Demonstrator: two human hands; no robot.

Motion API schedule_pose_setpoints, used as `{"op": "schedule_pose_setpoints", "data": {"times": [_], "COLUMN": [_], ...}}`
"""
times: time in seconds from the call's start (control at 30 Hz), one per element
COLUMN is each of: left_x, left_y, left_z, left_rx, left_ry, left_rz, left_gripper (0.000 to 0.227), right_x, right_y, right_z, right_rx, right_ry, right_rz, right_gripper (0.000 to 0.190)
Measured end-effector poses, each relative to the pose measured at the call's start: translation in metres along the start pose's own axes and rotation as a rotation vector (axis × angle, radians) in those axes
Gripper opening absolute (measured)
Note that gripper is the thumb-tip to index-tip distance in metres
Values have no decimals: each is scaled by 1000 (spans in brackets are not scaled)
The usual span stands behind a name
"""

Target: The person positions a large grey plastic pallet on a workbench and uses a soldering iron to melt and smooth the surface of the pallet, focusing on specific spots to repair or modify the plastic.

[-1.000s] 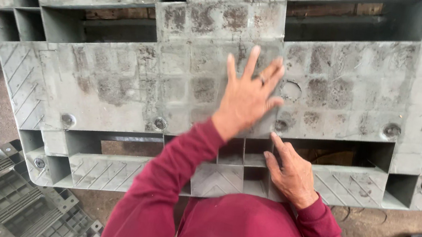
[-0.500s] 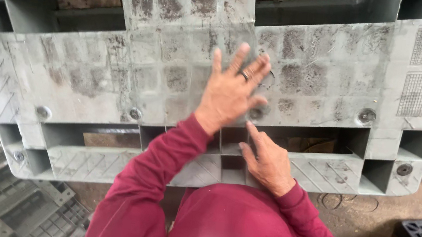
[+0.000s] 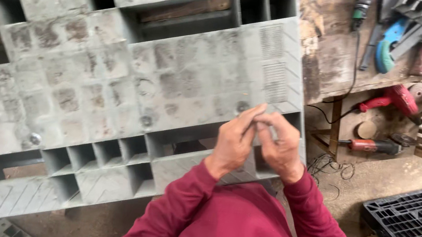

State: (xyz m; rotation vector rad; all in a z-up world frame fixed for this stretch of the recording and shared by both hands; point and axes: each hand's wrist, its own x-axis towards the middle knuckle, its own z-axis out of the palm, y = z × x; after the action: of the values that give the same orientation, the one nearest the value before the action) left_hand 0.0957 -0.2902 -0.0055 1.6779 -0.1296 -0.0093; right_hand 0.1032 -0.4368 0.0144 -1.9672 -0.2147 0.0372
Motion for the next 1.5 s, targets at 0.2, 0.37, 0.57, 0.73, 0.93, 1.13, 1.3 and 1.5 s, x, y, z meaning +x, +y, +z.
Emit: {"op": "schedule_pose_setpoints", "data": {"times": [0.2,0.37,0.57,0.73,0.93,1.13,1.3,1.5], "left_x": [89,176,200,212,224,228,219,201], "left_y": [-17,-53,-67,-57,-52,-51,-57,-67], "left_z": [91,136,135,141,146,147,143,125], "left_rx": [52,517,621,769,837,848,785,356], "left_ry": [-60,-43,-157,-227,-307,-320,-291,-5], "left_rz": [75,385,254,175,86,73,109,232], "left_gripper": [38,43,30,40,45,43,36,36], "right_x": [42,107,197,243,260,266,192,67], "right_y": [57,135,246,320,361,333,247,136], "right_z": [-74,-119,-160,-157,-147,-156,-153,-148], "right_rx": [-31,-222,-551,-616,-692,-435,-87,265], "right_ry": [204,312,485,490,546,515,463,320], "right_rz": [-4,-99,19,229,311,456,388,350], "right_gripper": [10,12,46,72,71,33,32,41]}}
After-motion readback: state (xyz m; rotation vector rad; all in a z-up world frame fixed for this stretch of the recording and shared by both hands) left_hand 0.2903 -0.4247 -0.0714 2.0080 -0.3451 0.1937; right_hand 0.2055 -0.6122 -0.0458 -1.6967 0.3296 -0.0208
